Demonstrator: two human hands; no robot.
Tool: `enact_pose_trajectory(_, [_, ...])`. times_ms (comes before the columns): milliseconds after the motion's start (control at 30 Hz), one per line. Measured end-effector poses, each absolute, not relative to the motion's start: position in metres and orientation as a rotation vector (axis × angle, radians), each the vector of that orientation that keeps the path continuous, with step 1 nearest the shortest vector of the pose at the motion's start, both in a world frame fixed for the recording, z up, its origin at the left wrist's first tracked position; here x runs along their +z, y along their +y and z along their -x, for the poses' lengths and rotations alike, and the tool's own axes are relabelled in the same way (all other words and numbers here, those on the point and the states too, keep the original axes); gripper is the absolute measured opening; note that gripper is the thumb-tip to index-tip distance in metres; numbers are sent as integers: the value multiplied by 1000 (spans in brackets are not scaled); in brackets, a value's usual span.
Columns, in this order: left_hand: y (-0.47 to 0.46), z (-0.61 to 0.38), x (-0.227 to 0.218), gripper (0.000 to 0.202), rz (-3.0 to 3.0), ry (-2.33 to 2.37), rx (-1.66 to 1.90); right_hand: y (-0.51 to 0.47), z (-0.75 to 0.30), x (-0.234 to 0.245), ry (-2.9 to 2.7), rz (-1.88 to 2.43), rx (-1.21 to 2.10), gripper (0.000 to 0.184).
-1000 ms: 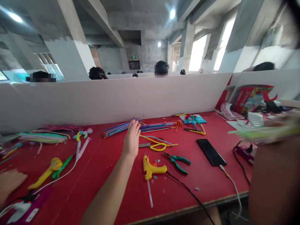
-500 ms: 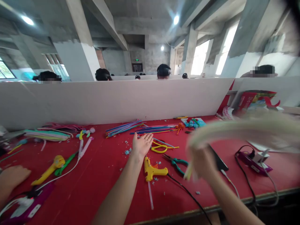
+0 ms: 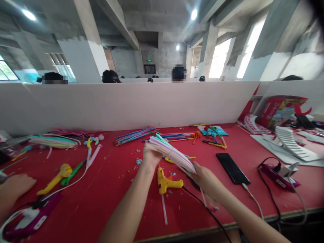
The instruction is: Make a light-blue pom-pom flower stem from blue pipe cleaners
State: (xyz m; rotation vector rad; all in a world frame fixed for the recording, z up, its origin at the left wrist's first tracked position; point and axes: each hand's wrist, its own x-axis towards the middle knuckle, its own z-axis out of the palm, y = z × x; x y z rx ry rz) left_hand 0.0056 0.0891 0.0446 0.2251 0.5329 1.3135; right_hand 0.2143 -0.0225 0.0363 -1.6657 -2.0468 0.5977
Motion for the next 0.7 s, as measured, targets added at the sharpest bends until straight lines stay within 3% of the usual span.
enact_pose_trajectory(167, [67,-1,43,48,-227,510,1266,-17,-222,32,-2067,1778,449,29])
enact_pose_trajectory(367, [35,-35,42,27,-489,528,1130,-15,-205,37,-1736,1451,987,30])
enact_pose_trajectory(433, [28,-45,47,22,-704,674,1043,-14,-204,43,-1779,1349,996,25])
enact_pose_trajectory(500, [24,-46,54,24,-829,798,986,-10,-211,55,-1874,1337,731,29])
enact_pose_trajectory(600, [21,-35,65,21,-900,837,815,1,-222,75,-2004,1284,66,25])
enact_pose_trajectory(700, [18,-17,74,19,-990,784,500,12,-224,84,-2409,1008,-143,41])
